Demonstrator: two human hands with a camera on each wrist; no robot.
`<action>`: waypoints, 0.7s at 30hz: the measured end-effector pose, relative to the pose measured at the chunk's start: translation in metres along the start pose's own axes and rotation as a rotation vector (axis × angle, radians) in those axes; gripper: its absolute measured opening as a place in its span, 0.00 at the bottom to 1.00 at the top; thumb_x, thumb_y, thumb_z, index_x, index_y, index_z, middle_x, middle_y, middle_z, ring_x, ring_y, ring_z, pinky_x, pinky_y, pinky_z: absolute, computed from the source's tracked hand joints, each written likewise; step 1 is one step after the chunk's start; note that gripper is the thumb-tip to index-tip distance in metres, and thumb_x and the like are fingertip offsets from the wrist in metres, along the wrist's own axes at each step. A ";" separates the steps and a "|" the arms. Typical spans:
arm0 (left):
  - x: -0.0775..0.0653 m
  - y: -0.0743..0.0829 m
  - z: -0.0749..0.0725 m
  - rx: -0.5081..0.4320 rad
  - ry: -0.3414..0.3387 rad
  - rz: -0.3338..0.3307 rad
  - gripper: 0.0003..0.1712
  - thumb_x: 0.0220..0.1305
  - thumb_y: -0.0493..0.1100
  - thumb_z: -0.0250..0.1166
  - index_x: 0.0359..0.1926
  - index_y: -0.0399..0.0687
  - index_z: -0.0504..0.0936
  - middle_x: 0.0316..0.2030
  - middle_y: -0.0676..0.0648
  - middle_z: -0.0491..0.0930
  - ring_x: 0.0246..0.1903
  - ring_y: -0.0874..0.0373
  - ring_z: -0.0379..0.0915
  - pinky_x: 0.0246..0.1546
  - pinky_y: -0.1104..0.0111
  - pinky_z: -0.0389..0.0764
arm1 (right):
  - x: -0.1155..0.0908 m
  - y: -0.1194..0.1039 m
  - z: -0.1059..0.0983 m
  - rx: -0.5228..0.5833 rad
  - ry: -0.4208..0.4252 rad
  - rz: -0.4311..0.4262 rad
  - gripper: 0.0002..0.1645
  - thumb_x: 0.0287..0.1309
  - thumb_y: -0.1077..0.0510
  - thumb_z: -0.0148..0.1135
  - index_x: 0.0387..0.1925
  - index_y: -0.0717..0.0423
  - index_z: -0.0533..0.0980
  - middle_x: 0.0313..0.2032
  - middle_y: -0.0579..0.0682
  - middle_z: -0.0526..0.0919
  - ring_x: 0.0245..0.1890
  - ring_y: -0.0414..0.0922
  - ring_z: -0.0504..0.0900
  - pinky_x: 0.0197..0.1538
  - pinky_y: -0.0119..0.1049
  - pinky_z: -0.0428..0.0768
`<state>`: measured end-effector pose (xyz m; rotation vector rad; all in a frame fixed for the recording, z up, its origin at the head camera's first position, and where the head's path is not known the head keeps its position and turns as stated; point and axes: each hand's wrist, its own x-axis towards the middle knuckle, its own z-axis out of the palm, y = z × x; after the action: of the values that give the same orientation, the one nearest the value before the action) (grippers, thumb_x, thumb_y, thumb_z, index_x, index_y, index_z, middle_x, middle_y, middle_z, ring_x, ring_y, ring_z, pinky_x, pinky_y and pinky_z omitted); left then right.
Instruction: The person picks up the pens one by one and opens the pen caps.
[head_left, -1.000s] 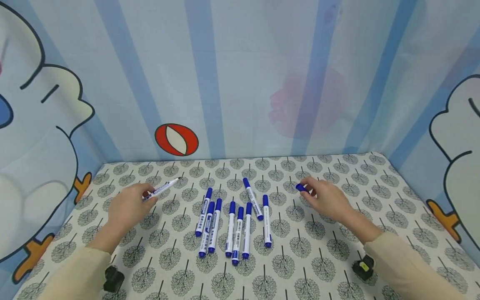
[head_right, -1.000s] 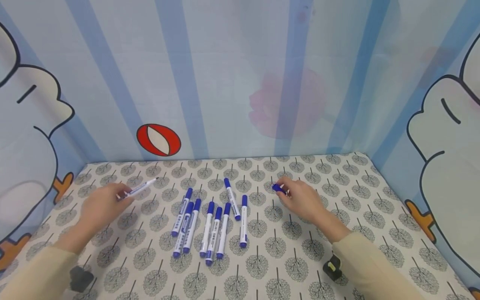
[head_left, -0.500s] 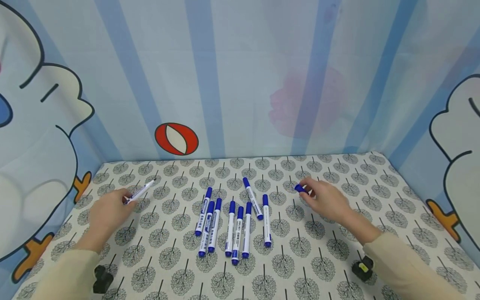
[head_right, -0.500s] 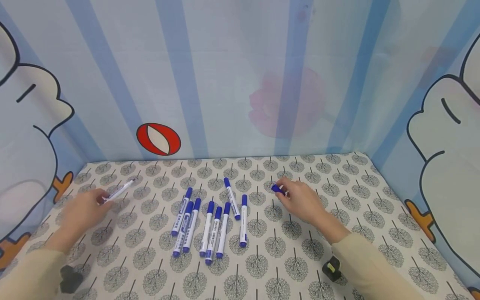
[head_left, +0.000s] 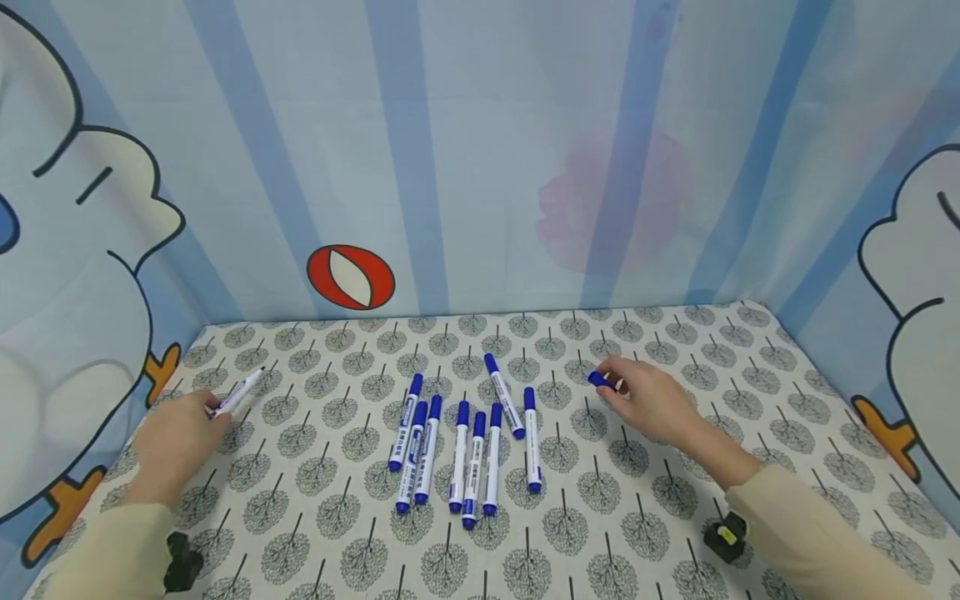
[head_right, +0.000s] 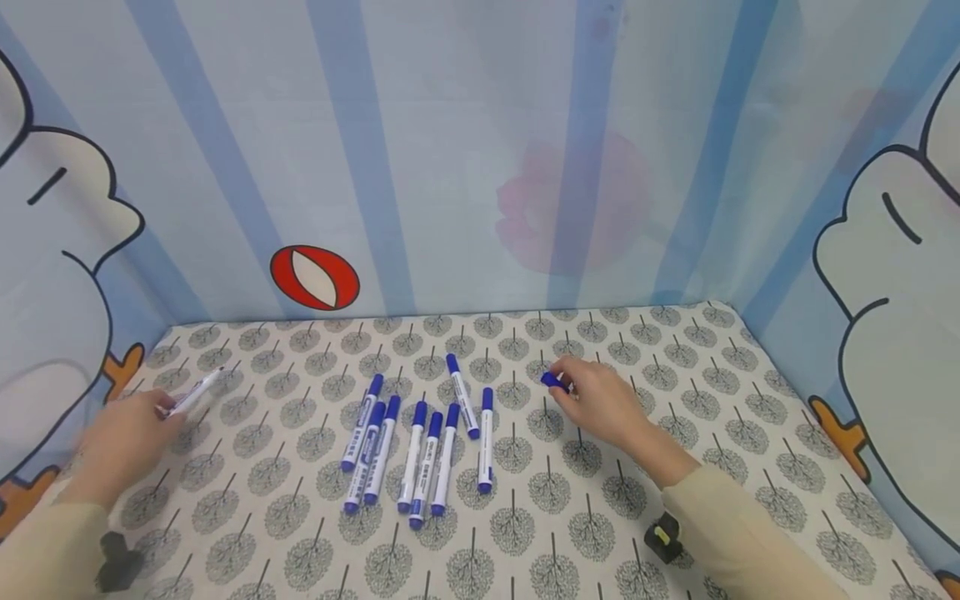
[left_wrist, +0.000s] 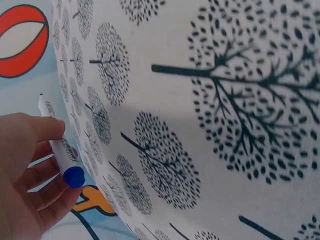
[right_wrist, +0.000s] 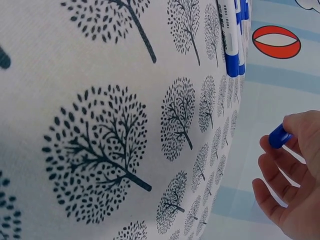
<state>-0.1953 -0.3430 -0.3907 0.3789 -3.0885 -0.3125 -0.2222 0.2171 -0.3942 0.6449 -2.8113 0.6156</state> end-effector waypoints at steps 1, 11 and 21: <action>0.000 -0.002 0.000 0.004 0.003 -0.011 0.21 0.59 0.45 0.57 0.48 0.33 0.74 0.24 0.39 0.76 0.15 0.54 0.65 0.11 0.65 0.65 | 0.000 0.000 0.000 0.000 -0.001 -0.001 0.11 0.56 0.57 0.61 0.42 0.54 0.75 0.31 0.47 0.81 0.29 0.39 0.78 0.25 0.28 0.73; 0.006 -0.025 -0.001 0.007 -0.026 -0.095 0.21 0.57 0.45 0.60 0.44 0.30 0.74 0.27 0.36 0.76 0.20 0.50 0.67 0.17 0.62 0.66 | 0.000 -0.003 0.001 0.008 -0.008 -0.016 0.12 0.54 0.57 0.62 0.41 0.55 0.76 0.31 0.46 0.81 0.28 0.38 0.76 0.28 0.28 0.74; 0.005 -0.043 -0.001 0.041 -0.079 -0.169 0.22 0.56 0.46 0.60 0.41 0.29 0.75 0.23 0.39 0.74 0.20 0.52 0.67 0.17 0.63 0.68 | 0.000 -0.004 0.004 -0.034 0.036 -0.038 0.13 0.52 0.57 0.64 0.40 0.55 0.77 0.30 0.44 0.77 0.26 0.36 0.72 0.25 0.25 0.71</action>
<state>-0.1899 -0.3857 -0.3985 0.6458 -3.1502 -0.2734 -0.2209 0.2125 -0.3966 0.6729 -2.7633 0.5656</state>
